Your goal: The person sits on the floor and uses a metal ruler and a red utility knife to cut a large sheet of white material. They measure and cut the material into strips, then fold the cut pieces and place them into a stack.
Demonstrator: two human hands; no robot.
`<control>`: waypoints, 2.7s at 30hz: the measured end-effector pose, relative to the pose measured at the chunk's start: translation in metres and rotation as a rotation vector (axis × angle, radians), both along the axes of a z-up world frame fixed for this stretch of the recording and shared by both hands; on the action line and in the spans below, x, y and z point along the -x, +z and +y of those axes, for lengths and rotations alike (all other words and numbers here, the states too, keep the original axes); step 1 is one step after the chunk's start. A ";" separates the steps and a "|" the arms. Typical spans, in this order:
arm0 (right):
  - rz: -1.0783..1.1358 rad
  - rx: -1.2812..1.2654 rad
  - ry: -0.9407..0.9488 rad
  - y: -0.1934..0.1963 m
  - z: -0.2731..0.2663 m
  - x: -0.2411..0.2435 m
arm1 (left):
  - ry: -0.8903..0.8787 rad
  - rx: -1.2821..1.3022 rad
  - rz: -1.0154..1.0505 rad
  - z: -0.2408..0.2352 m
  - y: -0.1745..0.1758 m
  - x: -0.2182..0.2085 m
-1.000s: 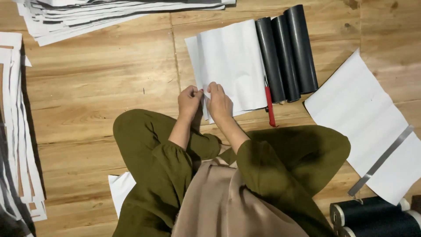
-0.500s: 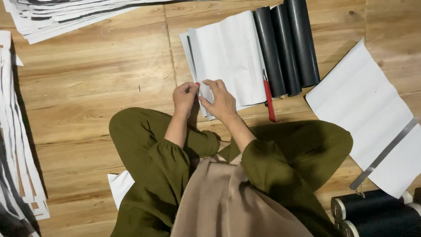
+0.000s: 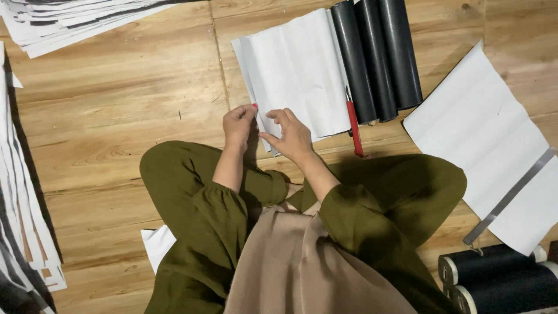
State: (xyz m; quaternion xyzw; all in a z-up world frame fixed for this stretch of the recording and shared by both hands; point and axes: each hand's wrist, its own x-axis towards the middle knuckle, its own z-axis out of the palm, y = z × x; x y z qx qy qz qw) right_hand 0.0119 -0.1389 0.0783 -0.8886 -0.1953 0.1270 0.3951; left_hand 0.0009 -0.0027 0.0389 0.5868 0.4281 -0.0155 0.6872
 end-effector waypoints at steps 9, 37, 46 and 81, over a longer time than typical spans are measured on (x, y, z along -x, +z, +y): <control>-0.010 -0.025 0.016 0.001 0.000 0.001 | -0.069 -0.193 0.007 0.001 -0.029 0.000; -0.604 0.735 -0.311 0.002 -0.088 -0.059 | -0.234 -0.792 0.097 0.056 -0.014 -0.012; -0.375 0.732 -0.448 0.007 -0.065 -0.104 | -0.254 -0.792 0.144 0.070 -0.028 -0.013; -0.565 0.834 -0.561 -0.016 -0.117 -0.129 | -0.265 -0.820 0.286 0.111 -0.030 -0.014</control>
